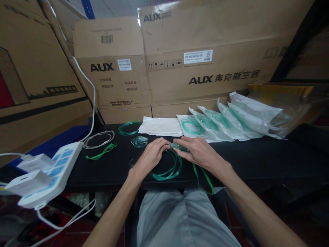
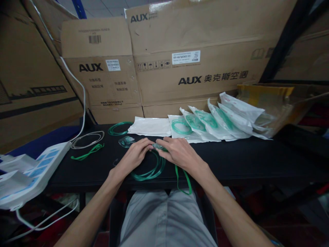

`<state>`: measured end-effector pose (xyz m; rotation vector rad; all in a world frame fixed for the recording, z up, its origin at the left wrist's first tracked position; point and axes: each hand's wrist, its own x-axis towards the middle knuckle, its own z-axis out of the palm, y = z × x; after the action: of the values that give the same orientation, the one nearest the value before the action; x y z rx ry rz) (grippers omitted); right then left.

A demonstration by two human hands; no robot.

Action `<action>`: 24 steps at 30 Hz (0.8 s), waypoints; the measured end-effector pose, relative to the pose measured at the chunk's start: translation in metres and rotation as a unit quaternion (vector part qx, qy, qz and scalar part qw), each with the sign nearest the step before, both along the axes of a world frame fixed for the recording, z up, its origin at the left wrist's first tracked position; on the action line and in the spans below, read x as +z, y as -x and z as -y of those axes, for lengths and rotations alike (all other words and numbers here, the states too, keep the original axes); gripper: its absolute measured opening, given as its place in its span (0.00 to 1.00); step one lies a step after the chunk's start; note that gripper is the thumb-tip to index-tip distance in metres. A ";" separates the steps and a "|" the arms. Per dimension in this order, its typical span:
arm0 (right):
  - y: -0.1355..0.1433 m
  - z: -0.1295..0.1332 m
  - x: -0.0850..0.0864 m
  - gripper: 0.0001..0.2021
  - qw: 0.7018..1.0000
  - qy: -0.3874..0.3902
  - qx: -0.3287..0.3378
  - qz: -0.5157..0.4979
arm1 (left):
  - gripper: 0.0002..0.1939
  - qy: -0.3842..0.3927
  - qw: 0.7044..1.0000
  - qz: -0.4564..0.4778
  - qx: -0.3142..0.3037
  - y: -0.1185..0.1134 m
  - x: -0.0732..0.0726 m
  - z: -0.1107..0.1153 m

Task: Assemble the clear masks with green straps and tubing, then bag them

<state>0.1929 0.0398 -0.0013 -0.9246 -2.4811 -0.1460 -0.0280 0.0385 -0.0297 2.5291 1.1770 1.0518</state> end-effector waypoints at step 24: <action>0.008 -0.010 0.000 0.22 0.741 0.583 0.012 -0.333 | 0.08 -0.050 0.997 -0.025 0.056 -0.008 0.005 0.006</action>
<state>0.1850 0.0494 -0.0009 -1.0663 -1.6773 1.6186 -0.0205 0.0323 -0.0244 2.6059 1.3258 1.1061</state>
